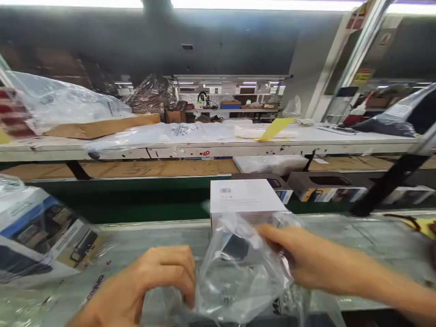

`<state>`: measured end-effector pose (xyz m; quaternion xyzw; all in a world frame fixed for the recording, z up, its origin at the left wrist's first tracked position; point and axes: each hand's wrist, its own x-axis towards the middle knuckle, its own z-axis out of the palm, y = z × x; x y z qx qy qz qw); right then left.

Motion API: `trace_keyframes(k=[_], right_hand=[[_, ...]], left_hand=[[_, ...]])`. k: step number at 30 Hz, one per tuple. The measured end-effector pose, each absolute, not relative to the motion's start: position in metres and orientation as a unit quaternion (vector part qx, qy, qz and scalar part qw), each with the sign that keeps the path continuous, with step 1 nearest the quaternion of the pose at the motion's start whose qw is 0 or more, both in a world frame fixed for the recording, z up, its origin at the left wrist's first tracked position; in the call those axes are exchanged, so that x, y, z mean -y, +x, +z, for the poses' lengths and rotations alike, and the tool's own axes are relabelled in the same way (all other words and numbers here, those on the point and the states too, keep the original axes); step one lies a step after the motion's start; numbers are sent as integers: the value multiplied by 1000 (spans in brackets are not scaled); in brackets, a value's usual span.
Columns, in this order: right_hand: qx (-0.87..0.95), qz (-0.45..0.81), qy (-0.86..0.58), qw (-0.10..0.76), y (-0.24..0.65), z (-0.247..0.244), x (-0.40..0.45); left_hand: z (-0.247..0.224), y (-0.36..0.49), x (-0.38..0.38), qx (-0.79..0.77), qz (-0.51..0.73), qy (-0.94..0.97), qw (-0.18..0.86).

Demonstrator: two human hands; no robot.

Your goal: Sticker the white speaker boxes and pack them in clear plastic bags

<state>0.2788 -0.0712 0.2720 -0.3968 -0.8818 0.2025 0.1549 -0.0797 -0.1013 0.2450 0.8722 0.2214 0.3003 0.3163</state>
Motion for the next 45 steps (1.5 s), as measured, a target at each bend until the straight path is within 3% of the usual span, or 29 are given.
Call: trace_keyframes(k=[2,5,8,11,13,16,19,23,26,30,33,40,45], right_hand=[[834,254,-459,168,291,226,86],[736,320,-531,273,297,170,110],[706,346,-534,312,303,145,128],[751,329,-529,222,321,154,130],[784,297,-521,163,338,173,123],[810,161,-511,239,354,209,111],[848,43,-423,316,339,240,100],[942,132,-267,156,298,258,80],[944,161,-271,91,288,257,60],[882,194,-418,96,304,257,46],[855,284,-428,70,315,262,48],[822,328,-441,149,324,255,52],[846,283,-394,220,332,243,52]], left_hand=[[207,-77,94,-305,389,841,218],[156,-66,80,-449,449,766,98],[131,-56,74,-533,371,743,160],[135,-54,73,-533,324,735,266],[147,-52,74,-502,378,720,295],[168,-42,74,-404,447,730,323],[185,-23,74,-283,405,787,368],[193,-3,71,-225,344,812,414],[186,-3,70,-287,355,791,406],[171,-15,71,-385,409,734,382],[163,-25,70,-384,424,732,371],[145,-33,62,-371,578,506,522],[126,-21,66,-461,556,407,559]])
